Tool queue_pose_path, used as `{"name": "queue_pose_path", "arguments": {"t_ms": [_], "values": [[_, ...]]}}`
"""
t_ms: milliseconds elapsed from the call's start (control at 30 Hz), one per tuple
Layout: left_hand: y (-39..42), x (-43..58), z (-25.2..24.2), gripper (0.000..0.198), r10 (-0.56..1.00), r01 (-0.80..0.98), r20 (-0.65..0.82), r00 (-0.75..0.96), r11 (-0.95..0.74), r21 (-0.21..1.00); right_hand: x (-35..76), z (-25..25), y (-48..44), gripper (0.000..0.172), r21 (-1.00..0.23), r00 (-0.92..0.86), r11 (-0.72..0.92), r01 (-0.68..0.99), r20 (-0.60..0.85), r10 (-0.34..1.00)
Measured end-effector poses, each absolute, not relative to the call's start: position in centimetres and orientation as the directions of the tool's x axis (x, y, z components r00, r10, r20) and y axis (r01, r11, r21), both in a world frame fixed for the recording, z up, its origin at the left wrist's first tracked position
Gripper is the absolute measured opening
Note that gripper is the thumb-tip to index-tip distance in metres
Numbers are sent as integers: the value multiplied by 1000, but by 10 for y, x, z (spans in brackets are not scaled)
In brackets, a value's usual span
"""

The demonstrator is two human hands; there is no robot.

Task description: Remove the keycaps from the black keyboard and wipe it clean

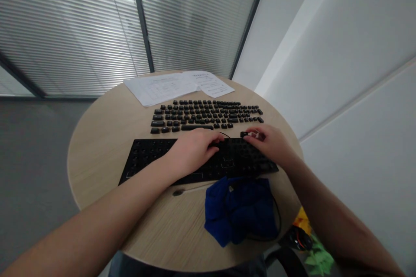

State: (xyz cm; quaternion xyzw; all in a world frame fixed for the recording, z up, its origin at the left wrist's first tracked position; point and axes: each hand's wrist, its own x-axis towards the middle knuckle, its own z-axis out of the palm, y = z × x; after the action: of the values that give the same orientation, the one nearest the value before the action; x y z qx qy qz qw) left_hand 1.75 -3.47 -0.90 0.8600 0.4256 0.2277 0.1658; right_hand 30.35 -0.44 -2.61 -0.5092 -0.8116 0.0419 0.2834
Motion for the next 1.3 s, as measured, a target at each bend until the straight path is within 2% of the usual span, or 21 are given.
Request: {"name": "queue_pose_path", "arguments": {"t_ms": [133,300,700,800,967,1067,1167,1300], "values": [[-38,15,0,21,818,752,89,568,-560,347,325,-19,59,20,-260,-336,385,885,216,917],[-44,17,0,21,791,764,-58,609,-566,311,323,-37,101,19,-276,-371,401,874,155,916],[-49,6,1,17,720,736,-233,653,-533,417,326,-67,100,27,-336,-377,396,854,122,918],[-53,5,6,14,714,747,-280,642,-501,436,326,-67,100,25,-321,-375,404,857,151,915],[-54,4,6,13,713,734,-261,651,-505,453,327,-65,98,23,-316,-388,439,841,213,897],[-53,5,9,15,714,731,-245,656,-519,443,328,-61,94,21,-326,-368,477,816,344,864],[-50,5,11,18,718,730,-219,661,-547,408,327,-58,89,31,-345,-325,528,776,499,803],[-48,2,2,25,718,681,-71,693,-618,393,324,-54,80,35,-351,-277,587,729,633,723]]}}
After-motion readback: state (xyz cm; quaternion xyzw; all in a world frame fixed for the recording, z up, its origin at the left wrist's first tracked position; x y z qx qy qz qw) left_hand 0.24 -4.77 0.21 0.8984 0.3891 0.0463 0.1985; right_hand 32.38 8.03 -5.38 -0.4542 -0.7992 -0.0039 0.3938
